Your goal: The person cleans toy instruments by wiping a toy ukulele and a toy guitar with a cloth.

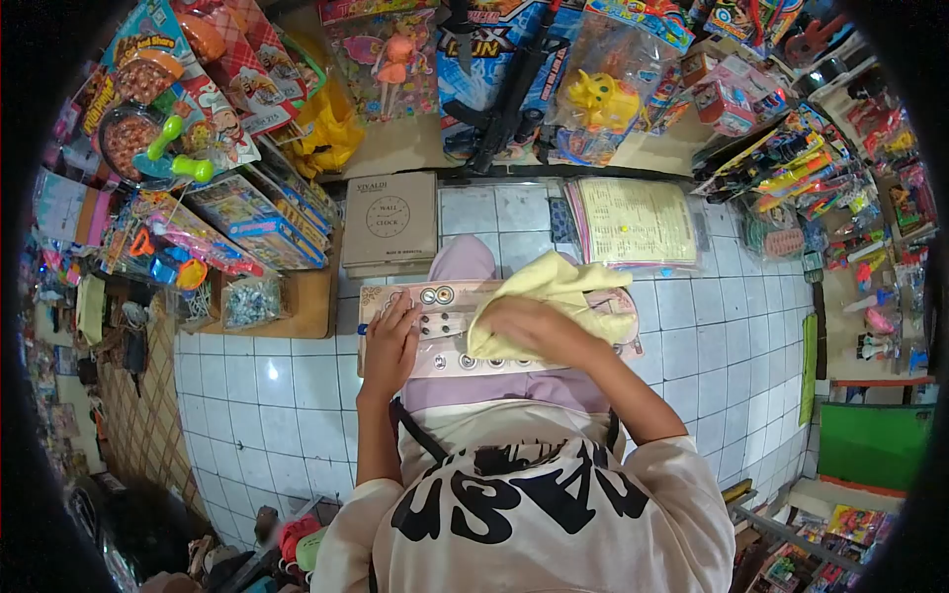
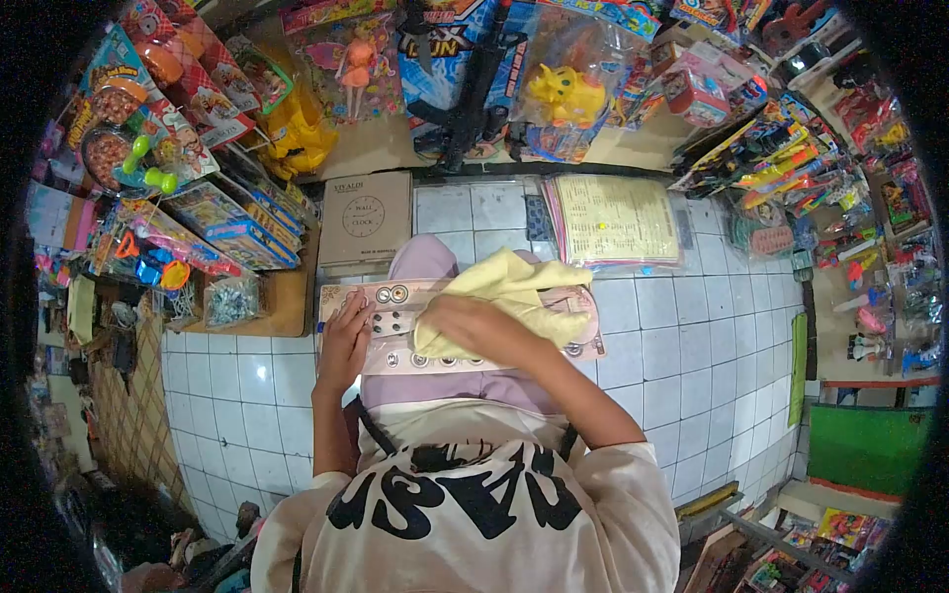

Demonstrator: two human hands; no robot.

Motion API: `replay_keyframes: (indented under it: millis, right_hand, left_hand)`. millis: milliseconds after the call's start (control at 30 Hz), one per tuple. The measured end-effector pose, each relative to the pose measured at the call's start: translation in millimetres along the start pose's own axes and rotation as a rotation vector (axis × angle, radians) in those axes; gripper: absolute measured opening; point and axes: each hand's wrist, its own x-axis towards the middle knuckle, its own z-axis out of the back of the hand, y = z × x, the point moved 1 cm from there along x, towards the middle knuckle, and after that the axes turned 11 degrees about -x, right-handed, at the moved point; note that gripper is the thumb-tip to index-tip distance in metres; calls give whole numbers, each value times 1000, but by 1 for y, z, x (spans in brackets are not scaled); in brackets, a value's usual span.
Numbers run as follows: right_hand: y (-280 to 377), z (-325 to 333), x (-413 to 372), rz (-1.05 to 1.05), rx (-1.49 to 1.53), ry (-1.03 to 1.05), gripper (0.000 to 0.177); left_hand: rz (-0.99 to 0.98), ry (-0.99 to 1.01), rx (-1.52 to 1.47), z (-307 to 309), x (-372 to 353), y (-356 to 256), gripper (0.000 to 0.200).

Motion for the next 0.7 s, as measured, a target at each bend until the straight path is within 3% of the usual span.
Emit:
replay_keyframes:
  millis: [100, 200, 300, 367, 433, 533, 633, 700]
  right_hand:
    - [-4, 29, 2, -224, -267, 64, 27]
    - [-4, 4, -5, -211, -577, -105, 32]
    - [-13, -13, 1, -146, -489, 77, 29]
    - [-35, -4, 14, -174, -229, 182, 22]
    - [-17, 15, 30, -164, -358, 277, 24]
    - [3, 20, 49, 55, -388, 23, 24]
    - [13, -4, 66, 157, -141, -2, 29]
    - [17, -8, 69, 136, -252, -115, 37]
  left_hand:
    - [-13, -5, 25, -4, -1, 3, 38]
    - [-20, -9, 30, -8, 2, 6, 36]
    - [-20, -20, 13, -10, 4, 5, 35]
    - [-12, -29, 17, -8, 0, 4, 34]
    - [-15, -42, 23, -8, -2, 1, 34]
    - [-32, -37, 23, -8, 0, 3, 34]
    - [-88, -121, -266, -6, 3, 10, 34]
    - [-30, -216, -386, -1, 3, 9, 34]
